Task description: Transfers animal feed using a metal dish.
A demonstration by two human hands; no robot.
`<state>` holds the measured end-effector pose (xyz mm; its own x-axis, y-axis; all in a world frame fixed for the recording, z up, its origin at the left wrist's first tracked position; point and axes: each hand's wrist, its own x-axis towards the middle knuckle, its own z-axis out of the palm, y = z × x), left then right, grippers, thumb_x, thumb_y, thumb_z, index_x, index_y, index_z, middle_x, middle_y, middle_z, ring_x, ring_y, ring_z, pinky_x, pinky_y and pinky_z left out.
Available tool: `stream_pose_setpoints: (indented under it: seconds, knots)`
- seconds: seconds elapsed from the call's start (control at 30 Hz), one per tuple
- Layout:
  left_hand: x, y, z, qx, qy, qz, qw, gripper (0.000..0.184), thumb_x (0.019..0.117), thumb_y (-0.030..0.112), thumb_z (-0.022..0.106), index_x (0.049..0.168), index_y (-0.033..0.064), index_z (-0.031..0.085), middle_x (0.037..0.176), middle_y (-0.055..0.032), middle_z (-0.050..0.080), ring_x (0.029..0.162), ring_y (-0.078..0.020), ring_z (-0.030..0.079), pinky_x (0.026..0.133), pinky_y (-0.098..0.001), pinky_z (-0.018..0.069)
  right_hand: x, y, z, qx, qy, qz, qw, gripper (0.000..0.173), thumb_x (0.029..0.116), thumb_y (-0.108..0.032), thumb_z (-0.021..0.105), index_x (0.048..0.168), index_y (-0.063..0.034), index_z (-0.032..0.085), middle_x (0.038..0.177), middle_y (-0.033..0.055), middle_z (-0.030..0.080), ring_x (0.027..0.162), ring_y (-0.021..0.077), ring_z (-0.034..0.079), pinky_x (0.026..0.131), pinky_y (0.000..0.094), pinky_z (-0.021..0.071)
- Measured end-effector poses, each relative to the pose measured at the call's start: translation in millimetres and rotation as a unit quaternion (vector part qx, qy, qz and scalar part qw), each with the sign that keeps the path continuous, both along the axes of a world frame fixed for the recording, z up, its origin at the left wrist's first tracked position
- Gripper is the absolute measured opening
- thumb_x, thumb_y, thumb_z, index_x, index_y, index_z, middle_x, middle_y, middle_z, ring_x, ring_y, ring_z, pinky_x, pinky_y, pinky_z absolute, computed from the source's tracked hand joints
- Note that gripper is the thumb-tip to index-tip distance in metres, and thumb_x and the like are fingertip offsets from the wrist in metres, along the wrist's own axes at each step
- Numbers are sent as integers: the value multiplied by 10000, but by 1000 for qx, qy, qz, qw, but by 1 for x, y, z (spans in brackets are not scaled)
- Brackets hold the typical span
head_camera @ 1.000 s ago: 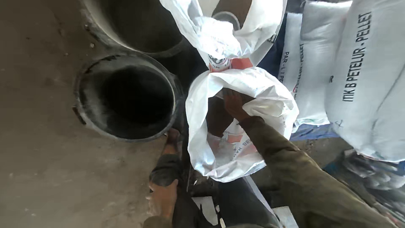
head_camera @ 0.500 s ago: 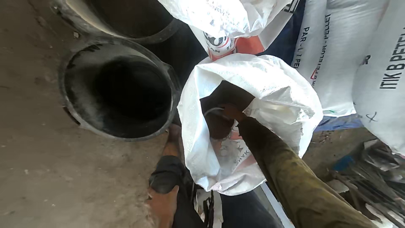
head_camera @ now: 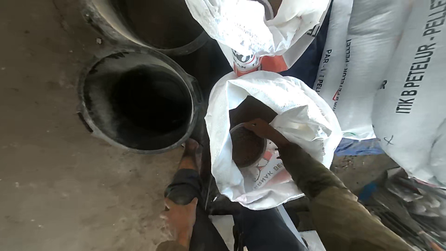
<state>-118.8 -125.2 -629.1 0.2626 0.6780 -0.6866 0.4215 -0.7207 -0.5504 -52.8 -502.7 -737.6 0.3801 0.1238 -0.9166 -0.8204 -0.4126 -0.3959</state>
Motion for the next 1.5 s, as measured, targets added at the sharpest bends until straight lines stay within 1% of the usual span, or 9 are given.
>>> stream_pose_setpoints:
  seconds: [0.3,0.43,0.53,0.73,1.0,1.17,1.27,1.33,1.5]
  knots:
    - [21,-12,15,-42,-6,48,998,1128,742,535,855,1601,103,265,1462,-355,436,1259,-519,528,1024,-686,402,34,-26,170,-134,-246,-150,948,451,1059,-383,402,969,-33,671,846,-50,666,819,-24,645,795,241,571]
    - [20,-6,15,-68,-2,74,995,1128,767,570,802,1617,109,223,1470,-352,425,1282,-516,511,1006,-677,423,91,9,245,-110,-460,-41,880,570,1107,-429,364,1232,77,593,1104,-76,697,1024,-164,599,927,111,522]
    - [-6,-6,-7,-46,-93,88,991,1158,669,519,877,1589,116,301,1401,-365,472,1230,-544,525,1002,-719,390,134,54,275,-123,-573,109,803,627,1121,-435,319,1404,113,433,1314,137,632,1195,-60,569,1040,164,466]
    - [-24,-11,-19,-16,-153,112,982,1103,617,460,901,1544,131,401,1298,-344,542,1154,-516,572,960,-691,429,175,174,277,-221,-642,225,699,591,963,-115,512,1476,108,324,1139,384,550,998,432,599,903,477,507]
    - [-30,-11,-21,-11,-170,123,978,1137,573,496,909,1527,121,415,1249,-325,564,1125,-506,579,933,-684,431,194,221,232,-201,-805,213,516,504,911,-134,590,1407,-112,504,1088,177,489,1042,347,501,1000,477,372]
    - [2,-5,9,-43,-106,188,976,1040,703,433,885,1558,130,377,1402,-344,484,1257,-521,513,1021,-688,379,150,129,296,-162,-713,181,658,384,995,-248,582,1353,-144,492,1343,41,548,1338,107,487,1139,273,392]
    - [7,-4,10,-47,-72,156,984,1067,721,500,870,1564,105,348,1420,-367,468,1243,-546,528,1000,-707,408,98,71,320,-249,-542,242,765,374,972,-53,457,1314,23,586,1213,183,680,1126,189,651,986,285,514]
    - [8,-5,10,-48,-61,143,987,1084,728,501,871,1575,99,326,1428,-379,457,1240,-558,525,998,-717,405,76,53,286,-270,-332,289,856,506,859,115,543,1363,78,572,1218,291,662,1120,413,669,957,524,546]
    - [6,-5,9,-49,-50,110,991,1092,745,522,872,1585,120,302,1457,-383,426,1267,-563,505,1009,-730,395,52,28,72,-299,-113,271,908,438,1015,-107,550,1422,57,534,1433,286,545,1350,431,520,1125,563,414]
